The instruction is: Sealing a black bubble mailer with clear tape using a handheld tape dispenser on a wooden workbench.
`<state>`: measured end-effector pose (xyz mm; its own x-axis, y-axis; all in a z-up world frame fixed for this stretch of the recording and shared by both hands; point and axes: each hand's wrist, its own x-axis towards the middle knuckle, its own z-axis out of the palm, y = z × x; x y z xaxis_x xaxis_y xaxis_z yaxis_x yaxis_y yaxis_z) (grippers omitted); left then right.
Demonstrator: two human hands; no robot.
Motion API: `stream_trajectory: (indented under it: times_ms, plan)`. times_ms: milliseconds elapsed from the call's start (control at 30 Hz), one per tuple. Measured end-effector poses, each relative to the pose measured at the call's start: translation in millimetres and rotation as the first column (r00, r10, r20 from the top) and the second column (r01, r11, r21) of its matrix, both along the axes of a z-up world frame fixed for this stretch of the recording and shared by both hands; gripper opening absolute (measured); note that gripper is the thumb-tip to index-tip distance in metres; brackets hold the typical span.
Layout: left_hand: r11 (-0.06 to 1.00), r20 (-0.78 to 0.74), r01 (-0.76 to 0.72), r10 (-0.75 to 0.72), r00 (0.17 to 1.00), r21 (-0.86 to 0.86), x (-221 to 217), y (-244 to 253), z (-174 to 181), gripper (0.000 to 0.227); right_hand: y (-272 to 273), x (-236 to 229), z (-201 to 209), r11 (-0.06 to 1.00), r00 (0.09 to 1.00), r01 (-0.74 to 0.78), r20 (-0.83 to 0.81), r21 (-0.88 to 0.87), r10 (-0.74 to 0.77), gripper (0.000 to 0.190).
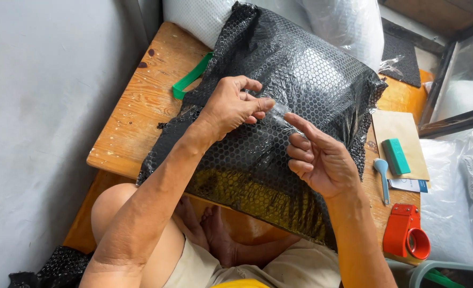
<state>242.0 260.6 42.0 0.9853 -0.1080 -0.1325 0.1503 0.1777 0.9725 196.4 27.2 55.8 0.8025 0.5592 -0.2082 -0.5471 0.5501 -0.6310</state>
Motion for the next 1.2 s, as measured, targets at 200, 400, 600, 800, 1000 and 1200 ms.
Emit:
stream_trajectory:
  times_ms: [200,400,600,800,1000,1200]
  plan:
    - [0.996,-0.015,-0.005,0.007,1.000,0.092,3.1,0.7,2.3,0.060,2.9,4.0,0.7,0.999,1.000,0.002,-0.002,-0.052,-0.002,0.053]
    - [0.954,0.088,-0.064,0.040,0.995,0.294,9.7,2.7,0.1,0.058,0.5,8.9,-4.2,0.996,1.000,-0.007,0.017,-0.092,0.009,0.054]
    - [0.900,0.174,-0.172,0.109,0.979,0.401,7.8,-2.1,-8.2,0.070,-0.7,8.4,-5.6,0.991,0.999,0.024,0.027,-0.132,-0.021,0.054]
    - [0.877,0.336,-0.276,0.142,0.931,0.394,6.7,-10.1,-17.9,0.071,3.4,9.8,-6.8,0.986,0.998,0.053,0.026,-0.158,-0.050,0.052]
    - [0.812,0.442,-0.346,0.123,0.889,0.470,9.6,-19.4,-34.2,0.071,5.1,9.9,-8.8,0.977,0.996,0.093,0.017,-0.193,-0.092,0.051]
    - [0.748,0.473,-0.385,0.109,0.874,0.540,13.1,-25.8,-53.7,0.064,5.3,8.1,-10.9,0.956,0.985,0.154,-0.042,-0.250,-0.169,0.062]
